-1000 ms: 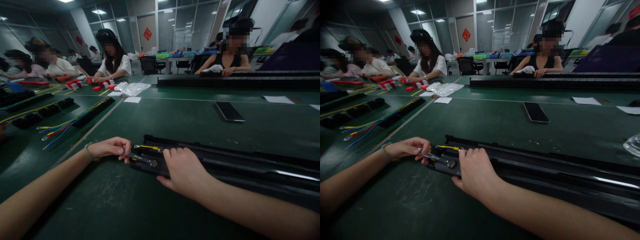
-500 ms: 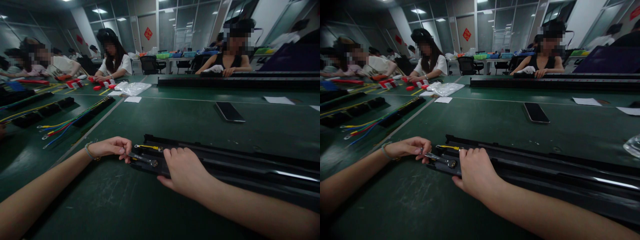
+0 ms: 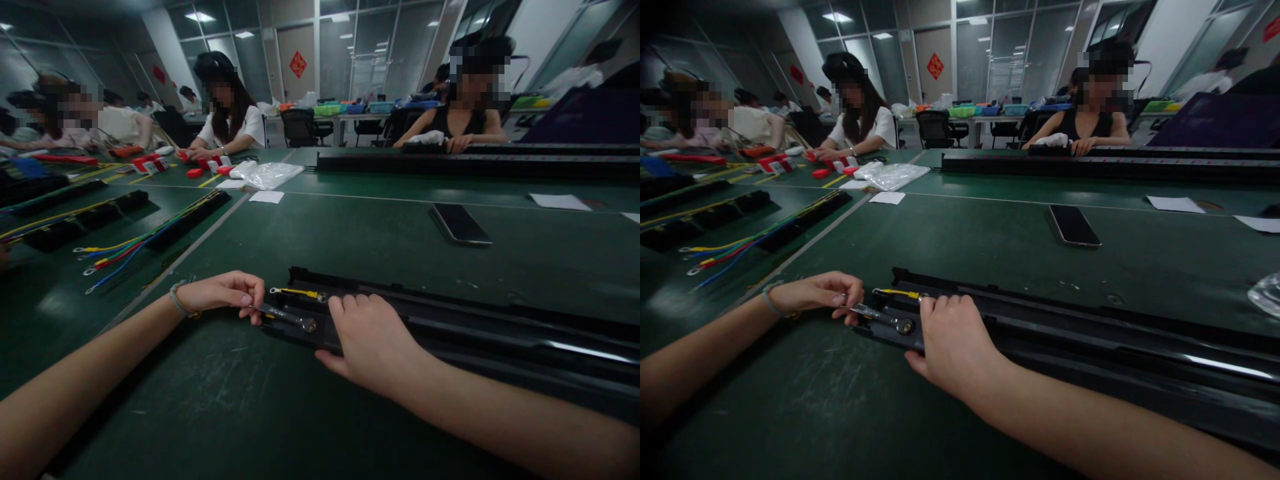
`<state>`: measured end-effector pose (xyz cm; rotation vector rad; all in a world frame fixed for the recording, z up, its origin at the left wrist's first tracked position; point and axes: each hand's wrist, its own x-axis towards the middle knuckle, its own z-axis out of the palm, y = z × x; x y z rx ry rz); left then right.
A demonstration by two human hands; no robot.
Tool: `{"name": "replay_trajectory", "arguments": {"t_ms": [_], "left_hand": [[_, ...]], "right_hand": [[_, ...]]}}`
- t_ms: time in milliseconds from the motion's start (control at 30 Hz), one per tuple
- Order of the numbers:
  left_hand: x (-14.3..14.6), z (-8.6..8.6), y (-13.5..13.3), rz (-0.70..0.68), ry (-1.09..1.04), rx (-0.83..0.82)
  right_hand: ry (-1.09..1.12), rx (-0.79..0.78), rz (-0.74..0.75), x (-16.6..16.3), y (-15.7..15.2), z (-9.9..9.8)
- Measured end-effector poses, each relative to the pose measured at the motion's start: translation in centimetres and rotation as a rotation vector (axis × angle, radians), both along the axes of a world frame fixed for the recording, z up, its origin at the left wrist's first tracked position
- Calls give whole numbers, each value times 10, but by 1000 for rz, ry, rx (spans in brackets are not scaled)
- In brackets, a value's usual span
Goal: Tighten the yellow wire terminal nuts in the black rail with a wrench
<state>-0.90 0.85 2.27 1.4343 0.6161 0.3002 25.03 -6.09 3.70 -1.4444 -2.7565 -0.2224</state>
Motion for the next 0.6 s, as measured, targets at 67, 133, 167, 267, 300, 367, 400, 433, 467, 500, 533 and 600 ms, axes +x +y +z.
{"name": "replay_trajectory", "arguments": {"t_ms": [67,133,167,267,300,367,400,433,467,500,533,600], "left_hand": [[0,1,0,0,4,7],[1,1,0,0,10,15],[1,2,0,1,14,18],[1,2,-1,6,23,22],[1,1,-1,8,23,22],[1,1,-1,11,21,20],[1,1,-1,12,19,19],[1,1,-1,11,17,17],[1,1,-1,9,16,17],[0,1,-1,7,15,17],[0,1,0,6,16,17],[0,0,0,4,23,18]], "right_hand": [[-4,1,0,0,0,0],[-6,-3,-2,0,0,1],[-7,-8,-1,0,0,1],[-10,-24,-4,-1,0,2],[-10,-24,-4,-1,0,3],[-11,-23,-5,-1,0,3],[-11,-22,-4,-1,0,2],[-11,-22,-3,-1,0,2],[-11,-22,-2,-1,0,2],[-10,-23,-2,-1,0,2],[-6,-23,-2,-1,0,1],[1,-20,-4,-1,0,1]]}}
